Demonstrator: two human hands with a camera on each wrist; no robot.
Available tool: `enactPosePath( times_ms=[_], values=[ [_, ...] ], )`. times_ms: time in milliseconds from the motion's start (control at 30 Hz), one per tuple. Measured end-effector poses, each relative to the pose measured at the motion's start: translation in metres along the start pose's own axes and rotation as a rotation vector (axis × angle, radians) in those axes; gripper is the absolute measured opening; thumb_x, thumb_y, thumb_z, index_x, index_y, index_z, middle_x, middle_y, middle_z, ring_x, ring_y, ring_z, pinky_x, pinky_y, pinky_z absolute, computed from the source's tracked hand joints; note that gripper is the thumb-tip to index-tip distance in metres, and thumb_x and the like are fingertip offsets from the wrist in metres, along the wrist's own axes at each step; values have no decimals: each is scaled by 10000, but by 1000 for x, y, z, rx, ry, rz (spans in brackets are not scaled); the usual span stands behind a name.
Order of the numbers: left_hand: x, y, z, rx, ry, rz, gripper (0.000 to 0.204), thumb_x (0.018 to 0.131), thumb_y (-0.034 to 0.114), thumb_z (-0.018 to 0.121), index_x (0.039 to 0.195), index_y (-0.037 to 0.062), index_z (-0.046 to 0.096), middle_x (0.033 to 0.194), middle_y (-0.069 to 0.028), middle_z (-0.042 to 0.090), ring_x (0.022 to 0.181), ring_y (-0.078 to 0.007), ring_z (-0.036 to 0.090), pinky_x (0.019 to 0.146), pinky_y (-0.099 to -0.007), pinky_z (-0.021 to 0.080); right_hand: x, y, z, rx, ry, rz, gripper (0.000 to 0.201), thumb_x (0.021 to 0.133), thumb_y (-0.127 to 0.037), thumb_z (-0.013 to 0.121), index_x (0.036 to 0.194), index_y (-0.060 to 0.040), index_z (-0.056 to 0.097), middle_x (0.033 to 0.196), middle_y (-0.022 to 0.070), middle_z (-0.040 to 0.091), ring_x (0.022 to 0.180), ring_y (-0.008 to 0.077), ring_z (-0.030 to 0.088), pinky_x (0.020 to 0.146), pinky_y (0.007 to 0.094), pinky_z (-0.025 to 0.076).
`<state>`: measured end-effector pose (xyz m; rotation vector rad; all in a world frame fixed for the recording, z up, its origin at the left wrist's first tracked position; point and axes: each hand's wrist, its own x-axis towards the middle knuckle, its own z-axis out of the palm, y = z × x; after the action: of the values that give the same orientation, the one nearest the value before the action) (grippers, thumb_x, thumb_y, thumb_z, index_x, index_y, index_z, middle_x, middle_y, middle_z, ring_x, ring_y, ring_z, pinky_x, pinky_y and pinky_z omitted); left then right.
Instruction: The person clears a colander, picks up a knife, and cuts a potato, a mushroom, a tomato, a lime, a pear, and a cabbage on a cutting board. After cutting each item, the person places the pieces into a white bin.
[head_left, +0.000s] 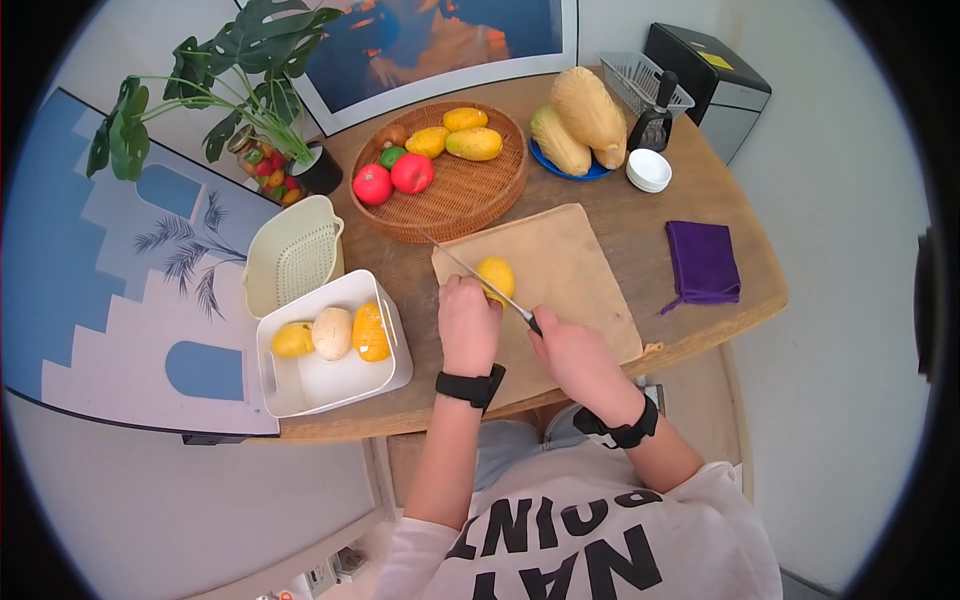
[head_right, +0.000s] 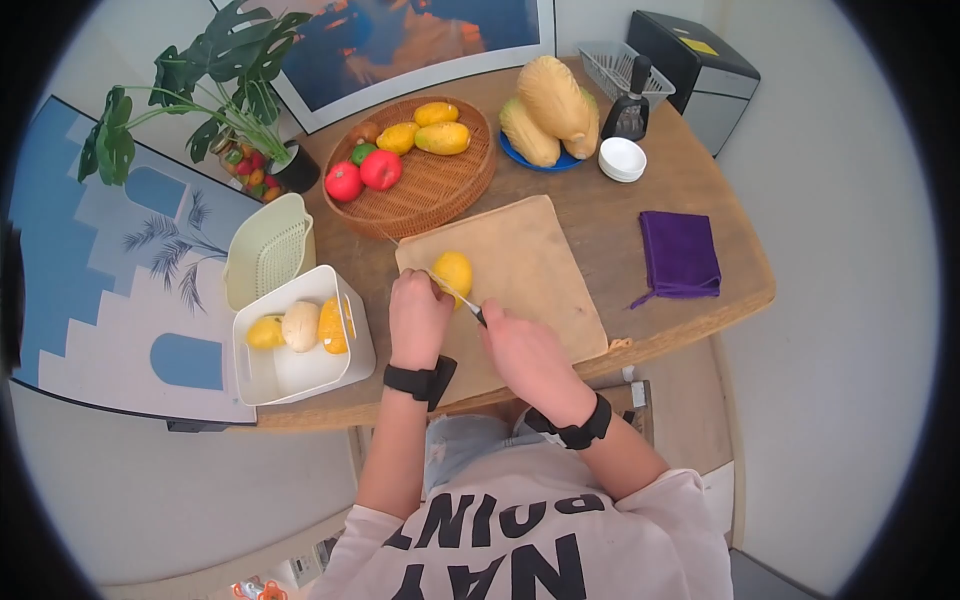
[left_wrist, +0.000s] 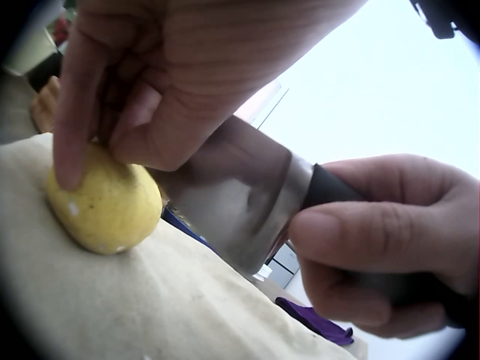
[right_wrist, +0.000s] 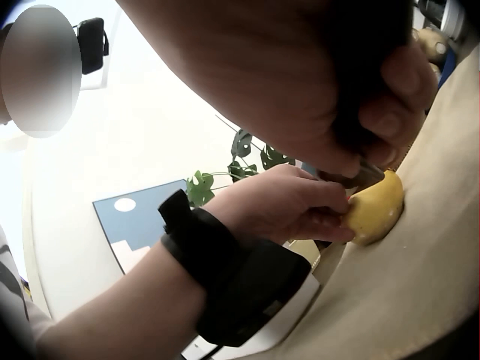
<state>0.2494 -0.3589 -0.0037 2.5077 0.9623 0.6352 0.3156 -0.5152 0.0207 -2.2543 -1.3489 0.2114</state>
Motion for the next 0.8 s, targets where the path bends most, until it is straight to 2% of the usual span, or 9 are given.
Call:
enactPosePath(
  times_ms=[67, 133, 233, 433, 533, 633, 733, 800],
  values=[
    [0, 1, 0, 4, -27, -1, 161, 719, -9, 722, 854, -63, 652, 918, -222, 624, 921, -403, 603, 833, -448, 514, -1, 0, 0, 29, 51, -8, 154, 965, -154, 568, 982, -21, 493, 787, 190, 666, 730, 384, 673, 613, 482, 529],
    [0, 2, -1, 7, -14, 17, 156, 719, -6, 722, 847, -62, 652, 918, -221, 625, 919, -402, 603, 832, -448, 514, 1, 5, 4, 3, -8, 23, 156, 966, -156, 567, 985, -21, 491, 801, 188, 669, 735, 382, 674, 616, 481, 530],
    [-1, -1, 5, 2, 66, 21, 94, 704, 5, 712, 723, -28, 625, 846, -218, 625, 859, -398, 616, 802, -461, 509, 1, 4, 0, 0, -1, 5, 158, 968, -158, 566, 989, -22, 488, 813, 185, 671, 732, 381, 672, 614, 481, 530],
    [-2, 0, 4, 13, 46, 15, 103, 708, 7, 723, 739, -27, 631, 858, -215, 623, 869, -401, 610, 799, -468, 505, -2, 5, 6, 13, -13, -1, 160, 971, -161, 562, 987, -23, 483, 791, 185, 667, 718, 389, 664, 603, 491, 523],
    [-4, 1, -1, 16, 5, 17, 137, 734, 15, 738, 821, -57, 661, 887, -222, 631, 894, -403, 613, 824, -449, 519, -2, 1, 1, 20, -10, -4, 165, 972, -168, 563, 986, -24, 483, 765, 185, 662, 711, 396, 661, 602, 495, 520],
    [-3, 0, -1, 13, -13, 1, 142, 735, 17, 739, 823, -62, 659, 891, -226, 631, 901, -404, 613, 821, -452, 518, -3, 4, 7, 15, -29, 15, 173, 969, -175, 568, 994, -25, 485, 744, 184, 657, 709, 399, 661, 602, 496, 519],
    [-2, -6, 6, -30, 52, 9, 138, 710, 25, 745, 731, -40, 625, 834, -217, 623, 834, -400, 617, 778, -468, 508, -2, 9, 10, 24, -11, -8, 180, 968, -179, 572, 1008, -25, 487, 743, 184, 658, 713, 400, 663, 603, 499, 519],
    [-3, -8, 7, -51, 66, 4, 136, 711, 31, 743, 723, -38, 627, 823, -217, 622, 825, -398, 621, 769, -462, 511, -3, 8, 11, 39, -15, -15, 182, 971, -182, 570, 1018, -26, 488, 748, 186, 660, 715, 402, 664, 605, 502, 518]
  ],
)
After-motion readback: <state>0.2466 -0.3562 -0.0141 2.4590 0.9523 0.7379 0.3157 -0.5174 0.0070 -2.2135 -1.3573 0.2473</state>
